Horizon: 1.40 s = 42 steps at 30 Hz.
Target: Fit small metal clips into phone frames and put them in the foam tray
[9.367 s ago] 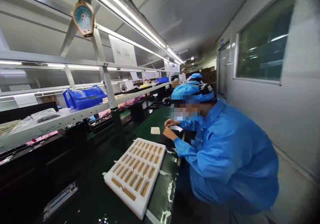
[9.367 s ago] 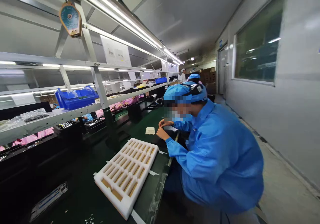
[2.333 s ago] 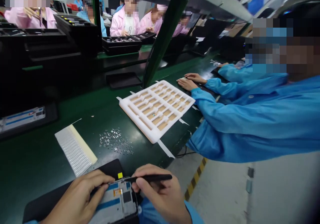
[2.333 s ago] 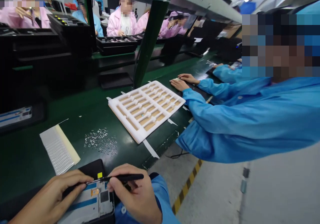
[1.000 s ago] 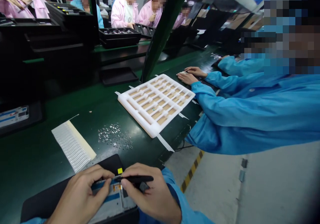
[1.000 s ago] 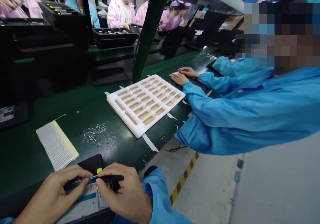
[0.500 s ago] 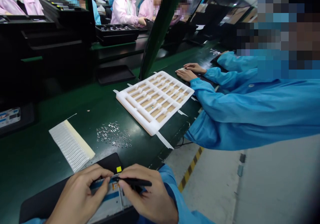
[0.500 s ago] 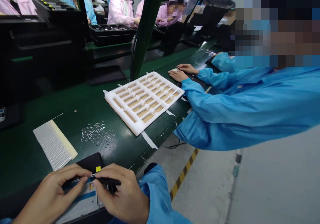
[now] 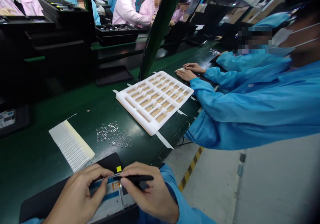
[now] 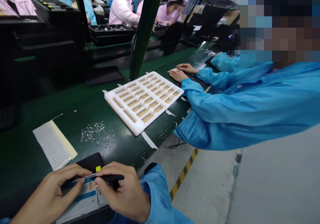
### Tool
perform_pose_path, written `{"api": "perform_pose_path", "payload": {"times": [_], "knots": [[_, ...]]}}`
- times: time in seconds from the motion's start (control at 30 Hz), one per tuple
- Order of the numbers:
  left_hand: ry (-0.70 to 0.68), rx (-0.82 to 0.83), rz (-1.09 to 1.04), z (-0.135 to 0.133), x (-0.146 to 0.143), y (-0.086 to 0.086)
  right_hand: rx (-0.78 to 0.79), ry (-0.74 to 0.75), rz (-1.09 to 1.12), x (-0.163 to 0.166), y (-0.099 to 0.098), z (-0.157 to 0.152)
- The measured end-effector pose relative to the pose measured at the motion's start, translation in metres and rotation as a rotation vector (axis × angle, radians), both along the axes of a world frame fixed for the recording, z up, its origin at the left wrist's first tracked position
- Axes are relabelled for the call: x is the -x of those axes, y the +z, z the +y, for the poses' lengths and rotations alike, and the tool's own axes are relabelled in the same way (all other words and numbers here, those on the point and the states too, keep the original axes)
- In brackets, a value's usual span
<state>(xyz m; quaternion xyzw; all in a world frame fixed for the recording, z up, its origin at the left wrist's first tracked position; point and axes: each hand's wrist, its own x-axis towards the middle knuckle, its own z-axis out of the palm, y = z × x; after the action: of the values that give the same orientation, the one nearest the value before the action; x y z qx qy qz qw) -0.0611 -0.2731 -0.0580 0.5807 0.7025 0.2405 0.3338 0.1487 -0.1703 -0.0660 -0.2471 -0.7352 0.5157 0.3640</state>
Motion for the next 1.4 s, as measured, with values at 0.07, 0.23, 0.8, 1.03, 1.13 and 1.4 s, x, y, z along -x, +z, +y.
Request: {"api": "perform_pose_path", "payload": {"times": [0.07,0.23,0.8,1.03,1.13,1.4], "knots": [[-0.002,-0.004,0.009,0.000,0.000,0.000,0.012,0.001,-0.002,0.001,0.000,0.001],[-0.007,-0.006,0.033,0.001,0.000,-0.001,0.049,-0.008,0.006,0.002,0.000,0.002],[0.067,-0.046,0.046,0.001,-0.007,-0.006,-0.013,-0.054,-0.009,0.002,0.003,-0.001],[0.031,-0.082,0.032,0.002,-0.006,-0.002,-0.060,0.017,0.057,0.000,-0.005,-0.004],[-0.018,-0.071,0.035,0.004,-0.004,0.000,-0.094,0.056,0.044,-0.001,-0.008,-0.004],[-0.134,-0.227,0.245,-0.002,0.013,0.005,-0.107,0.044,0.082,-0.001,-0.013,-0.006]]}}
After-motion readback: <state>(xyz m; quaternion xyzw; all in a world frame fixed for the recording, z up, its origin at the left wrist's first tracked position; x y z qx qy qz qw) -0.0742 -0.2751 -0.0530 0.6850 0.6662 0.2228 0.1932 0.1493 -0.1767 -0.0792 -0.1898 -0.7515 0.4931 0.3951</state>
